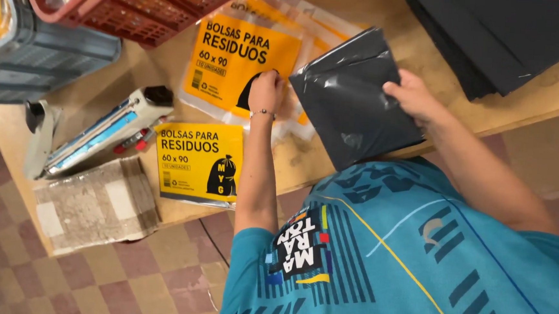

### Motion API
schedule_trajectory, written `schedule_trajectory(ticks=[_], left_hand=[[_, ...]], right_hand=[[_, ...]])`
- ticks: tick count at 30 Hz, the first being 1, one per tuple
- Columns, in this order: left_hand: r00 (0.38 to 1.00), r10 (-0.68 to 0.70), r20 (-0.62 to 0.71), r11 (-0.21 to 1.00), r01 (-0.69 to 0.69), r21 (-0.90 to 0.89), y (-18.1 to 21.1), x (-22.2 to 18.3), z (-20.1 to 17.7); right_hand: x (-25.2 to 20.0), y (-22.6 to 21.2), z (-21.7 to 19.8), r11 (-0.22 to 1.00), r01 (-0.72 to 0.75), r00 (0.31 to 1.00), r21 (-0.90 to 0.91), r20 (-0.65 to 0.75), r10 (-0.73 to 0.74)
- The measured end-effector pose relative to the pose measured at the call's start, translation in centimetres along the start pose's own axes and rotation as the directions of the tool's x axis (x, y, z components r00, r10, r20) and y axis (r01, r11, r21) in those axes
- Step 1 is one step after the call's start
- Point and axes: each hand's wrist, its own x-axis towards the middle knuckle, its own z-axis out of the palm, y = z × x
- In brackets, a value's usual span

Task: Packaging black plastic bags into yellow printed plastic sleeves

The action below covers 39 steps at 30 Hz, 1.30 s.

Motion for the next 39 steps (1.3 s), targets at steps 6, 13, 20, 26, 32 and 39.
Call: schedule_trajectory(ticks=[6,13,20,26,32,39], left_hand=[[0.967,0.050,-0.251,0.994,-0.074,-0.085,1.6,-1.9,0.7],[0.931,0.073,-0.359,0.953,-0.171,-0.250,1.4,-2.6,2.1],[0.910,0.190,-0.369,0.969,-0.235,-0.081,0.0,-2.2,3.8],[0.823,0.355,-0.443,0.897,-0.433,-0.086,3.1,-6.0,0.1],[0.871,0.105,-0.479,0.975,0.003,0.220,1.7,-12.1,-0.2],[0.798,-0.577,-0.176,0.798,0.504,-0.331,-1.1,-15.0,0.8]], right_hand=[[-0.4,-0.9,2.5,1.000,0.000,0.997,-0.028,-0.081,-0.003],[-1.8,-3.7,6.2,0.994,-0.026,0.998,-0.110,0.045,0.031],[4.0,0.3,9.8,0.876,0.153,0.905,-0.458,0.421,0.061],[10.2,-0.3,12.5,0.787,0.080,0.991,-0.612,0.135,0.004],[11.0,-8.1,14.6,0.848,-0.054,0.989,-0.528,0.087,0.117],[14.2,-2.6,9.4,0.372,0.419,0.901,-0.828,0.429,-0.061]])
